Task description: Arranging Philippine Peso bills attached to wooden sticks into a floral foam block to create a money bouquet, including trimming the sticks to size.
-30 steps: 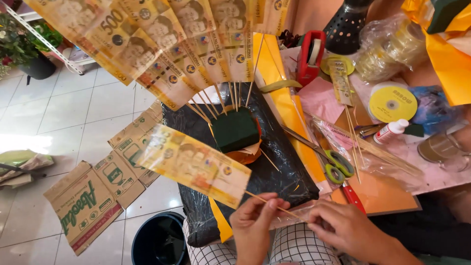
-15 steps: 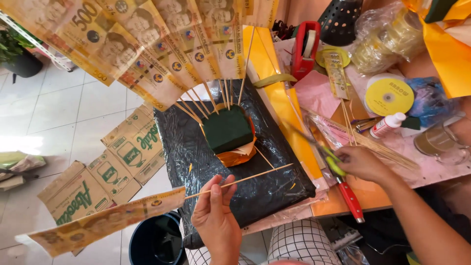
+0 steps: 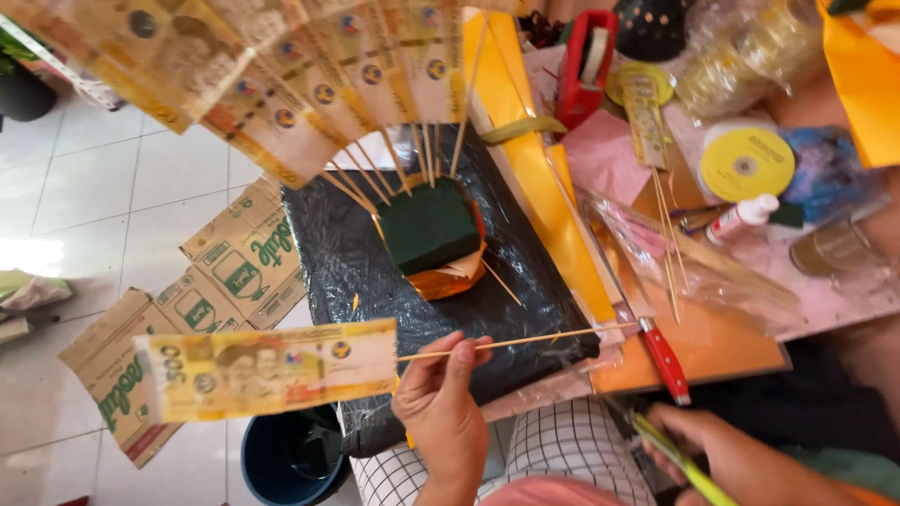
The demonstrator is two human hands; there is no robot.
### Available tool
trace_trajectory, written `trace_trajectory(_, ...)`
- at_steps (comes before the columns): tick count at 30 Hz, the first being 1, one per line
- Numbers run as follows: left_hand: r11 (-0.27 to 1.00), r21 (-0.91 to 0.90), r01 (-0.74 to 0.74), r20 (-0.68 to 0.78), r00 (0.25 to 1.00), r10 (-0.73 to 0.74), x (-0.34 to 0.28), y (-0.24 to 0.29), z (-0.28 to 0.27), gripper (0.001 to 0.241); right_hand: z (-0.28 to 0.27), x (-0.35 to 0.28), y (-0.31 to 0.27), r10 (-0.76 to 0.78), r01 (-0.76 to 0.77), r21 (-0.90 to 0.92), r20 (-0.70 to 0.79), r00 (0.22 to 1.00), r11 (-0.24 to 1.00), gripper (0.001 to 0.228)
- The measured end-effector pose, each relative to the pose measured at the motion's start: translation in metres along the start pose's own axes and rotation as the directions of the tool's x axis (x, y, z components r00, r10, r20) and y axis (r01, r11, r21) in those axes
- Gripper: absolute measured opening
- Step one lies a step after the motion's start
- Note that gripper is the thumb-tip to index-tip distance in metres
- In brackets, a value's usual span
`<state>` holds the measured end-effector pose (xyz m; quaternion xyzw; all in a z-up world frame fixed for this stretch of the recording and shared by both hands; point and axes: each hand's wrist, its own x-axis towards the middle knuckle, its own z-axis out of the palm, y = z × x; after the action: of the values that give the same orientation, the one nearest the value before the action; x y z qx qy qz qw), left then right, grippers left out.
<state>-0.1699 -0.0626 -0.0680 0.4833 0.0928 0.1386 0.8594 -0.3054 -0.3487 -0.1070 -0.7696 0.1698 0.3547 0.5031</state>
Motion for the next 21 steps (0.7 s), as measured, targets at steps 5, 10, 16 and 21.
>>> trace_trajectory(5,0.983,0.132,0.125,0.111,0.984,-0.14,-0.016,0.004,0.004,0.015,-0.005,0.024,-0.009,-0.226,0.224,0.155,-0.008,0.974,0.962,0.087)
trace_trajectory(10,0.967,0.236,0.099,0.148,0.979,-0.137,-0.011,0.007,0.006,0.016,-0.005,0.015,-0.03,-0.212,0.195,-0.148,-0.106,0.972,0.97,0.067)
trace_trajectory(16,0.958,0.259,0.121,0.193,0.966,-0.174,-0.007,0.013,0.011,0.016,0.002,0.01,-0.026,-0.126,0.081,-0.215,-0.203,0.971,0.973,0.065)
trace_trajectory(21,0.971,0.22,0.087,0.2,0.971,-0.133,0.001,0.016,0.006,0.016,-0.002,0.016,-0.015,-0.175,0.176,0.022,-0.044,0.984,0.984,0.087)
